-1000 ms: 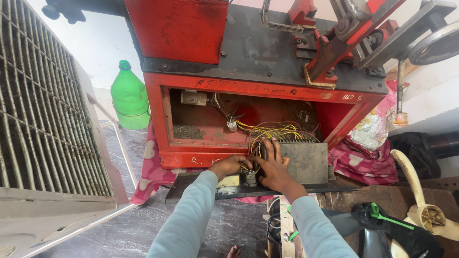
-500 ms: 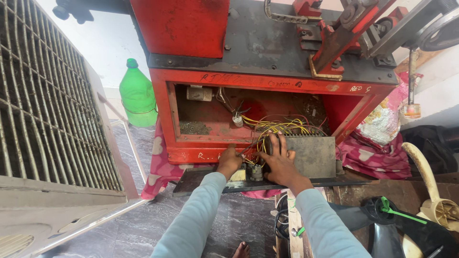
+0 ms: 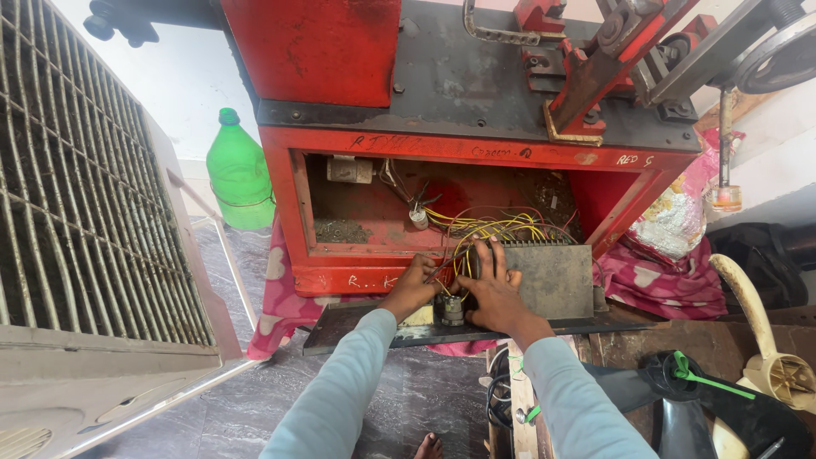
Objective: The person adjusts the knobs and digital controller on a red winding machine using a screwdriver, then opens the machine's lower panel and works on the wiring and components inside, using pliers and a screwdriver on the internal parts.
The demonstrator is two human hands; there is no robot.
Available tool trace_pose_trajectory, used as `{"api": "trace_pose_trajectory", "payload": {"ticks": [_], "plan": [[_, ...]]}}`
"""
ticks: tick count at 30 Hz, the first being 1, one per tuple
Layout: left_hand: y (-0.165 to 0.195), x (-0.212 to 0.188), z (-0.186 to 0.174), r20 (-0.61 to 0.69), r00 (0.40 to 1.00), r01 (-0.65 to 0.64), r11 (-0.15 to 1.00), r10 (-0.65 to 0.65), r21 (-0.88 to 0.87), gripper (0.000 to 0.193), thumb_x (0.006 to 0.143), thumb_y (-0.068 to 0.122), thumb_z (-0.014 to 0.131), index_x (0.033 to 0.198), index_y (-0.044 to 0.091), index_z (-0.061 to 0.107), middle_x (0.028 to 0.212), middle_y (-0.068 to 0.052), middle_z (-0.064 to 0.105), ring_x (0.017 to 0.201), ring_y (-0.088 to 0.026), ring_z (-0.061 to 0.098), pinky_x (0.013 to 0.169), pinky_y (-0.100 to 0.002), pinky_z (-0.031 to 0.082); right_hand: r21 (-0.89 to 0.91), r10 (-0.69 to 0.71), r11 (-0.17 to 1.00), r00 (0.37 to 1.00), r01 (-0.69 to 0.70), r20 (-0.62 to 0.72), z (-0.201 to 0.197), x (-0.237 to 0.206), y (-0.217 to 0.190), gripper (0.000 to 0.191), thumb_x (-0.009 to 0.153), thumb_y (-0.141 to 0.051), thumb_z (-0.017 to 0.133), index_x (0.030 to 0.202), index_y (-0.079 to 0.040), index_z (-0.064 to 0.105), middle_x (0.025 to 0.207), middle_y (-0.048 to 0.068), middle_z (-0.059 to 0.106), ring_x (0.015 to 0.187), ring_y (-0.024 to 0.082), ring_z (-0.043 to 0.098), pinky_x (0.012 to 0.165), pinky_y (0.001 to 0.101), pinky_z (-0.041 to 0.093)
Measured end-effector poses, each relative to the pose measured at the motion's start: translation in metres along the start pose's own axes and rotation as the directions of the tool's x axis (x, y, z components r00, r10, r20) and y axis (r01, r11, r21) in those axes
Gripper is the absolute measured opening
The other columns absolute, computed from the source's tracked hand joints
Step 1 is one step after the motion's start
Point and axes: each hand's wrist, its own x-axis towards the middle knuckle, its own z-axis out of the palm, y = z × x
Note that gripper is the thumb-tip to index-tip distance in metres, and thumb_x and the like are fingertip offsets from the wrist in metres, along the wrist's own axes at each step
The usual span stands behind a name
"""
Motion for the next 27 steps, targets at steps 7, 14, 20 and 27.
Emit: {"api": "trace_pose_trajectory", "payload": {"ticks": [7,14,20,27], "plan": [[0.018,-0.007,0.002,-0.031,0.98,0.192,0.895,-0.196,0.403,0.052,0.082,0.051,0.079,0.11,0.009,0.068,0.111,-0.012,0.069,0.11,-0.028,0.064,0.096,-0.044,0.049,-0.031,0.003,1.0,1.0,-0.003,-0.024,0.003,0.001,0.001,0.054,0.071,-0.021,0.086,0.121,-0.021,0.065,0.169,0.015,-0.006,0.155,0.041,-0.016,0.101,0.0574,0.029],[-0.007,0.004,0.001,0.188,0.98,0.085,0.995,-0.073,-0.06,0.037,0.08,0.028,0.081,0.108,0.005,0.07,0.103,-0.01,0.074,0.099,-0.021,0.071,0.089,-0.037,0.056,0.008,-0.026,1.0,0.996,0.026,-0.086,0.007,-0.001,0.003,0.04,0.081,-0.024,0.076,0.119,-0.019,0.066,0.169,0.014,-0.001,0.155,0.039,-0.012,0.101,0.0574,0.027],[-0.008,0.0,-0.002,0.082,0.991,0.087,0.976,-0.105,0.198,0.035,0.081,0.026,0.083,0.105,0.003,0.072,0.102,-0.014,0.077,0.097,-0.024,0.073,0.087,-0.037,0.055,0.071,-0.003,0.997,0.998,0.007,-0.061,0.006,0.002,0.003,0.049,0.079,-0.034,0.076,0.123,-0.016,0.064,0.168,0.015,-0.003,0.155,0.038,-0.015,0.103,0.0588,0.024],[0.001,-0.007,-0.001,0.007,0.998,0.061,0.915,-0.069,0.399,0.045,0.081,0.039,0.082,0.112,0.008,0.071,0.112,-0.013,0.073,0.108,-0.029,0.067,0.092,-0.044,0.05,-0.019,-0.018,1.0,0.995,0.016,-0.102,0.013,0.003,0.006,0.046,0.08,-0.013,0.07,0.125,-0.025,0.066,0.17,0.013,-0.001,0.157,0.039,-0.012,0.102,0.0587,0.028]]}}
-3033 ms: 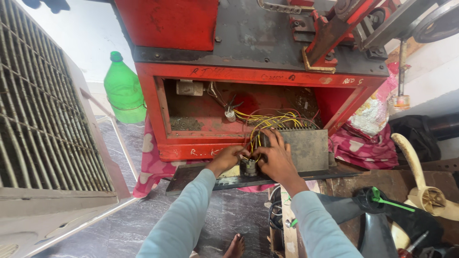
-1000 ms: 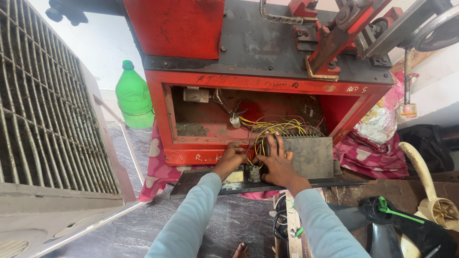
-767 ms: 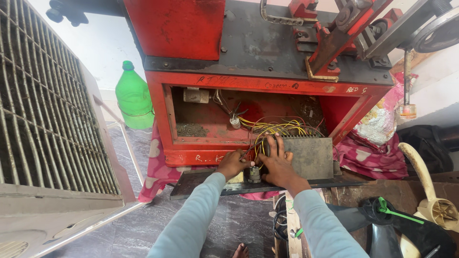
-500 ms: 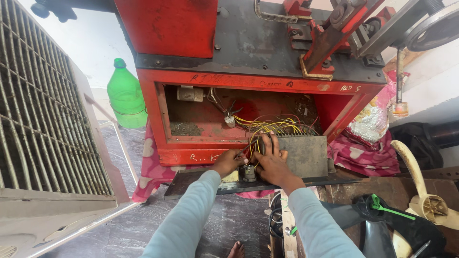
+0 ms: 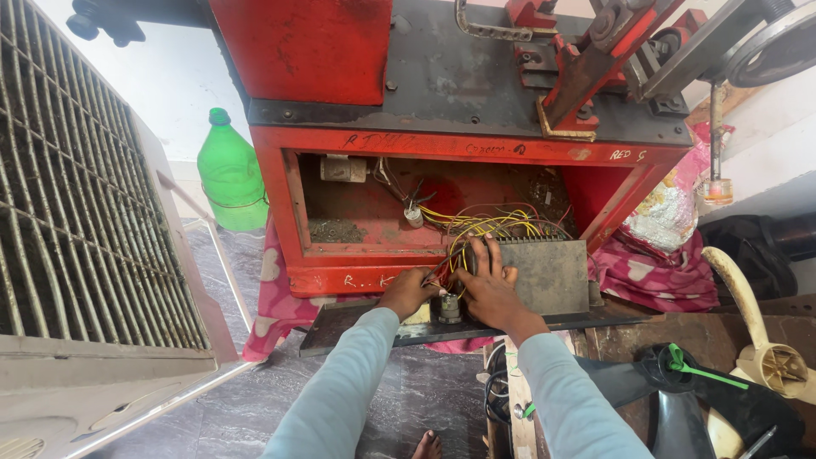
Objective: The person adjusts the knobs and digital controller on a red winding machine using a screwdriver, then opens the machine's lower panel and works on the wiring and components inside, using pliers and a screwdriver on the internal parts.
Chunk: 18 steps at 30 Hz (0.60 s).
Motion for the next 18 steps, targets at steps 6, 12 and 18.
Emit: {"api": "trace_pose_trajectory", "payload": {"ticks": [6,12,18], "plan": [[-0.003,0.005,0.003,0.077,0.989,0.122,0.992,-0.123,0.018,0.042,0.084,0.041,0.079,0.108,0.007,0.072,0.107,-0.013,0.075,0.102,-0.028,0.071,0.09,-0.044,0.051,0.049,0.0,0.999,0.999,0.001,-0.037,0.0,0.0,-0.003,0.052,0.08,-0.013,0.073,0.128,-0.029,0.064,0.167,0.01,0.0,0.155,0.038,-0.01,0.101,0.0619,0.027],[-0.012,0.01,0.004,0.078,0.997,0.024,0.997,-0.018,-0.078,0.04,0.081,0.037,0.081,0.101,0.004,0.071,0.096,-0.016,0.074,0.09,-0.03,0.072,0.082,-0.044,0.053,0.108,0.021,0.994,0.999,-0.026,0.048,-0.007,-0.003,-0.004,0.054,0.079,-0.019,0.076,0.13,-0.029,0.061,0.167,0.008,-0.003,0.154,0.035,-0.014,0.103,0.0597,0.024],[-0.01,0.012,0.005,-0.059,0.996,0.057,0.989,-0.065,-0.134,0.034,0.101,0.036,0.058,0.103,0.004,0.07,0.091,-0.018,0.073,0.086,-0.032,0.069,0.08,-0.046,0.05,0.065,-0.032,0.997,0.996,0.038,-0.084,0.008,0.0,0.004,0.044,0.093,-0.016,0.063,0.133,-0.036,0.061,0.168,0.008,0.001,0.155,0.037,-0.01,0.098,0.0614,0.025]]}}
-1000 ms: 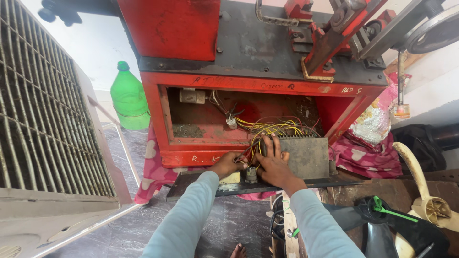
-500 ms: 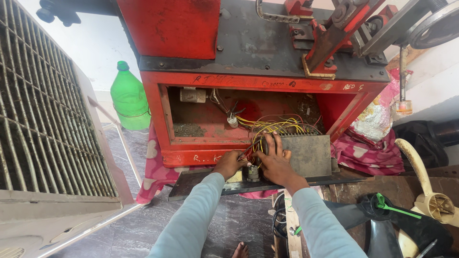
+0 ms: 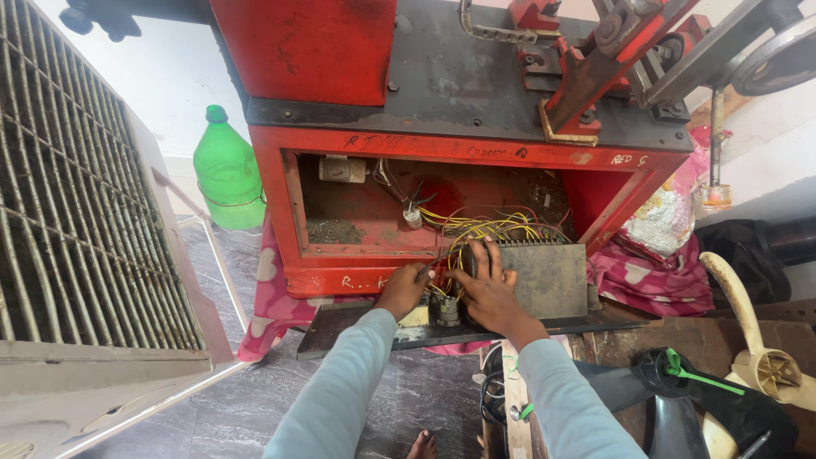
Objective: The person adjusts the knobs and digital controller on a red winding machine using a screwdriver, then opens the machine's lower panel and works on the wiring and components inside, using pliers and a screwdriver on the internal parts.
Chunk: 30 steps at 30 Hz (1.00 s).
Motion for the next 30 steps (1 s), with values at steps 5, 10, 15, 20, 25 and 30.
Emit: {"api": "trace_pose_trajectory", "payload": {"ticks": [5,10,15,20,25,30], "plan": [[0.002,0.002,0.002,0.019,1.0,0.022,0.979,-0.019,-0.203,0.026,0.1,0.027,0.059,0.104,0.003,0.067,0.094,-0.015,0.076,0.086,-0.029,0.077,0.079,-0.042,0.056,0.01,-0.038,0.999,0.997,0.038,-0.064,0.009,0.0,0.007,0.049,0.092,-0.017,0.063,0.135,-0.04,0.057,0.167,0.009,0.005,0.154,0.039,-0.005,0.097,0.0604,0.026],[0.002,0.001,0.003,-0.046,0.995,-0.099,0.973,0.091,-0.208,0.022,0.102,0.021,0.06,0.11,0.003,0.069,0.096,-0.017,0.077,0.094,-0.032,0.075,0.083,-0.042,0.054,-0.046,0.004,0.999,1.0,-0.005,-0.02,0.0,0.001,0.0,0.06,0.082,-0.022,0.075,0.134,-0.042,0.056,0.168,0.008,0.002,0.154,0.04,-0.007,0.099,0.0597,0.028],[0.006,-0.004,0.003,-0.083,0.986,-0.149,0.984,0.141,-0.093,0.024,0.101,0.02,0.058,0.114,0.004,0.068,0.1,-0.017,0.075,0.097,-0.034,0.072,0.083,-0.046,0.052,-0.02,0.047,0.999,0.994,-0.045,0.097,-0.015,0.0,-0.007,0.083,0.063,-0.023,0.09,0.136,-0.039,0.054,0.168,0.01,-0.004,0.154,0.039,-0.013,0.105,0.0606,0.026],[0.009,-0.011,-0.004,0.043,0.991,-0.122,0.99,0.125,-0.071,0.036,0.091,0.027,0.072,0.117,0.004,0.064,0.108,-0.018,0.072,0.103,-0.033,0.071,0.092,-0.044,0.053,0.002,0.066,0.998,0.991,-0.067,0.117,-0.015,-0.001,-0.007,0.081,0.065,-0.023,0.088,0.136,-0.04,0.054,0.168,0.008,-0.003,0.155,0.037,-0.013,0.106,0.0599,0.026],[0.009,-0.015,-0.007,0.095,0.979,-0.182,0.983,0.18,0.02,0.048,0.084,0.026,0.079,0.124,0.006,0.06,0.122,-0.016,0.069,0.116,-0.033,0.066,0.098,-0.045,0.051,-0.049,0.029,0.998,0.999,-0.028,0.028,-0.005,-0.002,-0.004,0.067,0.08,-0.021,0.079,0.139,-0.041,0.054,0.167,0.008,0.002,0.155,0.037,-0.008,0.102,0.0637,0.027],[0.013,-0.015,-0.008,0.1,0.985,-0.155,0.974,0.139,0.166,0.049,0.083,0.019,0.08,0.126,0.009,0.06,0.117,-0.019,0.07,0.117,-0.037,0.064,0.099,-0.049,0.049,-0.014,0.013,1.0,1.0,-0.014,-0.021,0.004,-0.001,0.0,0.058,0.086,-0.02,0.071,0.137,-0.042,0.055,0.167,0.008,0.004,0.154,0.036,-0.004,0.099,0.0629,0.028]]}}
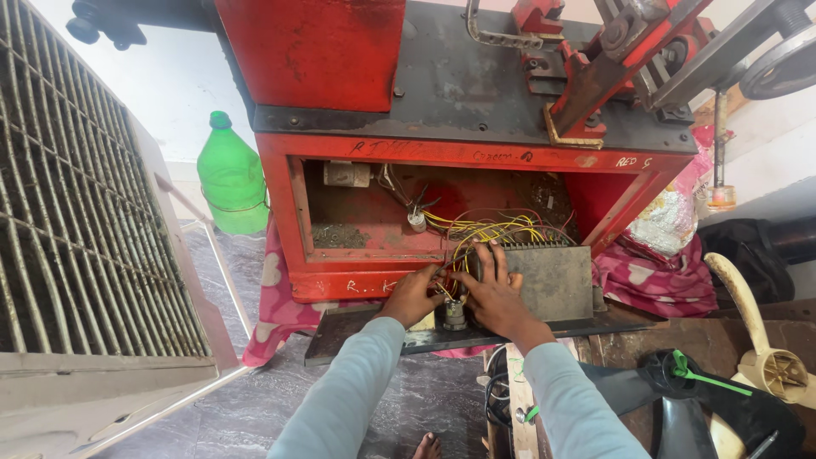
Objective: The person adjusts the knobs and digital controller on a red winding machine using a screwdriver, then opens the machine's lower panel and works on the wiring and components inside, using pliers and a screwdriver on the internal parts.
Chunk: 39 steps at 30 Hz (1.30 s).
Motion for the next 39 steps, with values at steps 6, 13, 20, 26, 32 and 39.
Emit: {"api": "trace_pose_trajectory", "payload": {"ticks": [6,13,20,26,32,39], "plan": [[0.011,-0.003,-0.004,-0.027,0.999,0.041,0.999,-0.041,-0.008,0.052,0.079,0.02,0.08,0.127,0.012,0.061,0.104,-0.018,0.074,0.108,-0.037,0.069,0.094,-0.049,0.052,-0.009,-0.006,1.0,1.0,0.006,-0.003,0.005,0.0,0.005,0.046,0.091,-0.023,0.067,0.133,-0.039,0.058,0.167,0.008,0.006,0.155,0.037,-0.005,0.097,0.0621,0.028],[0.013,-0.006,-0.009,0.003,0.999,0.048,0.997,-0.048,-0.063,0.05,0.081,0.016,0.078,0.127,0.008,0.06,0.114,-0.02,0.071,0.112,-0.036,0.067,0.097,-0.047,0.051,-0.015,-0.021,1.0,1.0,0.021,-0.015,0.003,0.0,0.004,0.046,0.092,-0.025,0.067,0.134,-0.04,0.057,0.166,0.009,0.006,0.154,0.038,-0.004,0.098,0.0637,0.028],[-0.017,0.008,0.005,0.067,0.995,-0.018,0.825,0.067,-0.565,0.05,0.083,0.0,0.066,0.131,0.01,0.058,0.12,-0.013,0.068,0.116,-0.026,0.067,0.096,-0.037,0.053,-0.038,0.009,0.999,0.999,-0.008,0.038,-0.006,-0.001,-0.003,0.056,0.088,-0.023,0.073,0.137,-0.041,0.054,0.167,0.008,0.002,0.154,0.037,-0.007,0.1,0.0641,0.028],[-0.021,0.009,0.007,0.024,0.996,-0.07,0.918,0.086,-0.391,0.038,0.088,0.0,0.068,0.125,0.004,0.06,0.128,-0.012,0.061,0.117,-0.026,0.067,0.098,-0.037,0.054,-0.006,0.032,0.999,0.99,-0.031,0.137,-0.018,-0.001,-0.008,0.076,0.072,-0.023,0.085,0.139,-0.035,0.054,0.168,0.011,-0.003,0.154,0.039,-0.014,0.105,0.0673,0.024],[0.001,0.004,0.003,-0.113,0.992,0.038,0.985,-0.058,-0.17,0.073,0.08,0.004,0.079,0.137,0.007,0.034,0.141,-0.024,0.044,0.122,-0.039,0.059,0.103,-0.045,0.049,0.032,0.029,0.999,0.991,-0.033,0.127,-0.018,0.0,-0.008,0.085,0.06,-0.032,0.09,0.138,-0.033,0.057,0.168,0.012,-0.005,0.154,0.04,-0.016,0.107,0.0685,0.023],[0.01,-0.013,0.011,-0.028,0.996,0.086,0.987,-0.083,0.139,0.094,0.072,0.008,0.085,0.143,0.013,0.022,0.154,-0.031,0.019,0.118,-0.056,0.055,0.102,-0.054,0.047,0.036,0.057,0.997,0.976,-0.066,0.208,-0.016,0.004,-0.009,0.089,0.06,-0.037,0.091,0.142,-0.033,0.054,0.169,0.014,-0.011,0.154,0.04,-0.019,0.109,0.0677,0.022]]}}
